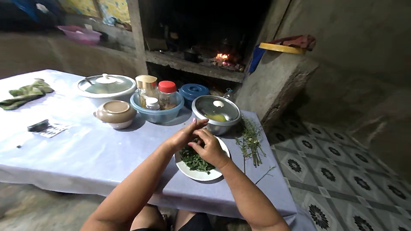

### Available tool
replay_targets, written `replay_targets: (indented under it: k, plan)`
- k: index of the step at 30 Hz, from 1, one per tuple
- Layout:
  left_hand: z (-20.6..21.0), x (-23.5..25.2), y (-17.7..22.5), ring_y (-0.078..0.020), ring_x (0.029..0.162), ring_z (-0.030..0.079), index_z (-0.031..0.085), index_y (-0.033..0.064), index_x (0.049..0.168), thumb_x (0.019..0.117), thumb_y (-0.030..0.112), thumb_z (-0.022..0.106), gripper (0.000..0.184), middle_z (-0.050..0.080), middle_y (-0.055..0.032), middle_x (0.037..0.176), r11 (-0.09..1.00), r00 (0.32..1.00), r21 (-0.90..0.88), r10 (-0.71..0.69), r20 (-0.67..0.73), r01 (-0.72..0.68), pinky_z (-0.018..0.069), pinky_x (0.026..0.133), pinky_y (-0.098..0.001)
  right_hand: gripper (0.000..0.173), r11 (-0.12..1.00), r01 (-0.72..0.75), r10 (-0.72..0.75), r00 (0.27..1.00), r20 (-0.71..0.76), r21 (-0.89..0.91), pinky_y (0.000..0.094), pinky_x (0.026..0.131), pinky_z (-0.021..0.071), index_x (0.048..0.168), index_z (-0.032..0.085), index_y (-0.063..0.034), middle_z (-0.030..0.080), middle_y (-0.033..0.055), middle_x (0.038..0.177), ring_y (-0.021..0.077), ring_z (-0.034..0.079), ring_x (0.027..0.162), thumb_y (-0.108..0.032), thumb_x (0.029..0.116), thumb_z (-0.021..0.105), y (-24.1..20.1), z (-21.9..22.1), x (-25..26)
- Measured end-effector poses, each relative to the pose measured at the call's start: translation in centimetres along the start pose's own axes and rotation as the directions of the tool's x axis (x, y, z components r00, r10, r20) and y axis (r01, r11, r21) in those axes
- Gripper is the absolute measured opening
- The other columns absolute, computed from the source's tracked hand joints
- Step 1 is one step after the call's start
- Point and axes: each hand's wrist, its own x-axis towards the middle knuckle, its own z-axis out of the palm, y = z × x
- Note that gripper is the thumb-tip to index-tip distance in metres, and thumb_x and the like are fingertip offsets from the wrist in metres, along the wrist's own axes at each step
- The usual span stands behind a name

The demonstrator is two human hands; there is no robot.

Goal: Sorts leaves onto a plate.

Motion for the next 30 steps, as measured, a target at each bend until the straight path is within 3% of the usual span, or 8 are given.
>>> replay_targets:
  k: [5,7,9,11,14,20,25,30]
  plan:
    - [0.6,-0.3,0.3,-0.0145,0.128,0.057,0.041,0.0189,0.157,0.1053,0.063,0.021,0.071,0.053,-0.0030,0.150,0.995,0.998,0.103,0.001,0.055,-0.006,0.0489,0.104,-0.0366,0.016,0.998,-0.060,0.061,0.995,-0.081,0.016,0.0400,0.088,0.0608,0.107,0.072,0.0011,0.073,0.0124,0.105,0.0197,0.072,0.096,-0.007,0.0970,0.063,0.3,0.2,0.1]
    - [1.8,-0.9,1.0,-0.0156,0.109,0.064,0.057,0.0082,0.136,0.1057,0.051,0.041,0.055,0.066,-0.0071,0.126,0.995,0.996,0.084,0.057,-0.070,-0.051,0.0539,0.093,-0.0339,0.015,0.996,-0.087,0.086,0.993,-0.077,-0.016,0.0394,0.089,0.0608,0.107,0.073,0.0002,0.073,0.0120,0.106,0.0194,0.072,0.097,-0.006,0.0976,0.062,0.6,-1.0,0.4]
    - [2.4,-1.1,1.6,-0.0227,0.123,0.060,0.046,0.0043,0.149,0.1035,0.061,0.033,0.074,0.060,-0.0131,0.139,0.990,0.994,0.120,0.085,-0.074,-0.076,0.0485,0.104,-0.0402,0.015,0.986,-0.150,0.149,0.988,-0.026,-0.066,0.0409,0.090,0.0599,0.109,0.072,-0.0009,0.072,0.0131,0.109,0.0214,0.071,0.099,-0.006,0.0989,0.062,0.5,-2.7,0.8]
    - [-0.1,-0.1,0.3,-0.0221,0.134,0.054,0.037,0.0100,0.157,0.1039,0.067,0.018,0.080,0.051,-0.0100,0.152,0.996,0.996,0.021,0.086,0.032,-0.087,0.0450,0.112,-0.0415,0.019,0.965,-0.227,0.239,0.968,0.083,-0.128,0.0433,0.096,0.0573,0.114,0.073,-0.0035,0.072,0.0132,0.114,0.0237,0.070,0.105,-0.008,0.1009,0.061,0.5,-4.5,1.3]
    - [-1.1,0.0,0.6,-0.0234,0.128,0.059,0.038,0.0102,0.156,0.1047,0.063,0.008,0.079,0.054,-0.0118,0.148,0.990,0.998,-0.131,0.051,-0.039,-0.056,0.0493,0.107,-0.0419,0.019,0.937,-0.278,0.326,0.911,0.252,-0.210,0.0431,0.099,0.0550,0.114,0.074,-0.0053,0.070,0.0126,0.117,0.0231,0.068,0.108,-0.011,0.1018,0.061,0.6,-6.2,1.6]
    - [-2.1,0.3,0.6,-0.0257,0.117,0.066,0.046,0.0096,0.150,0.1066,0.061,0.011,0.076,0.061,-0.0153,0.137,0.944,0.985,-0.331,-0.062,-0.163,0.005,0.0537,0.099,-0.0427,0.027,0.951,-0.198,0.291,0.833,0.470,-0.237,0.0423,0.100,0.0542,0.122,0.072,-0.0075,0.066,0.0129,0.126,0.0235,0.066,0.111,-0.022,0.0994,0.067,1.0,-5.9,1.3]
    - [-1.9,0.4,0.4,-0.0252,0.115,0.066,0.046,0.0094,0.150,0.1071,0.060,0.010,0.075,0.061,-0.0146,0.137,0.956,0.983,-0.290,-0.098,-0.155,0.049,0.0539,0.099,-0.0422,0.074,0.943,-0.091,0.287,0.713,0.640,-0.321,0.0527,0.116,0.0400,0.152,0.051,-0.0179,0.052,0.0181,0.147,0.0345,0.048,0.138,-0.027,0.0853,0.083,0.2,-4.5,0.9]
    - [-2.0,0.3,0.3,-0.0254,0.111,0.068,0.047,0.0092,0.149,0.1074,0.059,0.011,0.074,0.062,-0.0148,0.136,0.960,0.985,-0.274,-0.101,-0.139,0.060,0.0557,0.095,-0.0417,0.055,0.902,-0.046,0.338,0.692,0.637,-0.429,0.0529,0.112,0.0430,0.142,0.059,-0.0150,0.056,0.0167,0.142,0.0363,0.050,0.135,-0.025,0.0901,0.076,0.4,-2.7,0.8]
